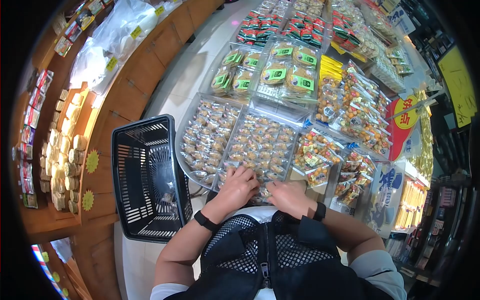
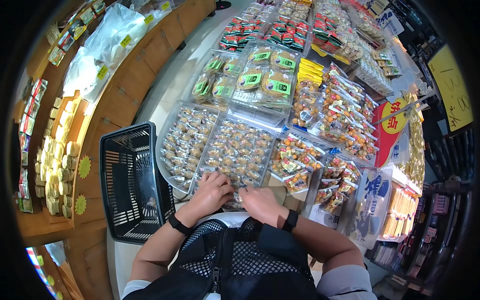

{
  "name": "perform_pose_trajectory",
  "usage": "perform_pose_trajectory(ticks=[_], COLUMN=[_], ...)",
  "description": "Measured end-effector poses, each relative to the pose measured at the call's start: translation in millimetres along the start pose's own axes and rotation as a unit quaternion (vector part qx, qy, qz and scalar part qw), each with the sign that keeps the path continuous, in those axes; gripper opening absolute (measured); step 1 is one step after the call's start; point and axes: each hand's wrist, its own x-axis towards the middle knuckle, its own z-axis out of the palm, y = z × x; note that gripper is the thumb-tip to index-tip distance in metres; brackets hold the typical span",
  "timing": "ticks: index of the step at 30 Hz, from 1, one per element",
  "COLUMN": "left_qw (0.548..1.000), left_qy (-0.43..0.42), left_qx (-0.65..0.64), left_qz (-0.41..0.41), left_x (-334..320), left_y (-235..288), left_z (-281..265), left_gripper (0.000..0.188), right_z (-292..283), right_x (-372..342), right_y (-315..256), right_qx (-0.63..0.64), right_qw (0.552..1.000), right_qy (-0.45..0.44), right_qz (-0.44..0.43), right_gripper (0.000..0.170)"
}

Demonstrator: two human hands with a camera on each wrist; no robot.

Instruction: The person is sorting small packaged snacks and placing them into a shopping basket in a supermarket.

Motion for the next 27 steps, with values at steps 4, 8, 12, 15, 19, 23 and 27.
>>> perform_pose_trajectory(ticks=[4,8,12,15,19,23,27], left_qw=[1.000,0.999,0.978,0.911,0.835,0.836,0.865], left_qy=[-0.005,0.014,0.174,0.302,0.246,0.218,0.217], left_qx=[-0.015,-0.026,-0.008,0.114,0.075,-0.081,-0.030], left_qz=[-0.007,-0.015,-0.119,-0.258,-0.486,-0.498,-0.451], left_x=[-0.2,-5.5,-21.3,-54.4,-104.9,-115.6,-124.8], left_y=[-0.2,1.5,-15.2,-43.1,-76.3,-87.3,-93.6], left_z=[-1.6,-13.0,-44.3,-60.3,-50.2,-47.0,-40.8], left_gripper=[0.018,0.021,0.029,0.054,0.094,0.092,0.083], right_z=[18.0,22.4,19.2,20.4,16.2,10.1,5.9], right_x=[7.9,8.6,3.0,-0.7,-0.6,2.3,2.6], right_y=[12.2,13.0,15.4,21.0,21.3,17.5,15.5], right_qx=[-0.036,-0.043,-0.024,0.015,0.050,0.055,0.063], right_qw=[0.999,0.998,0.999,1.000,0.998,0.997,0.996], right_qy=[-0.027,-0.010,-0.020,-0.016,-0.025,-0.039,-0.058], right_qz=[-0.025,-0.037,-0.009,0.004,0.018,0.023,0.038], right_gripper=[0.016,0.017,0.017,0.022,0.022,0.022,0.022])
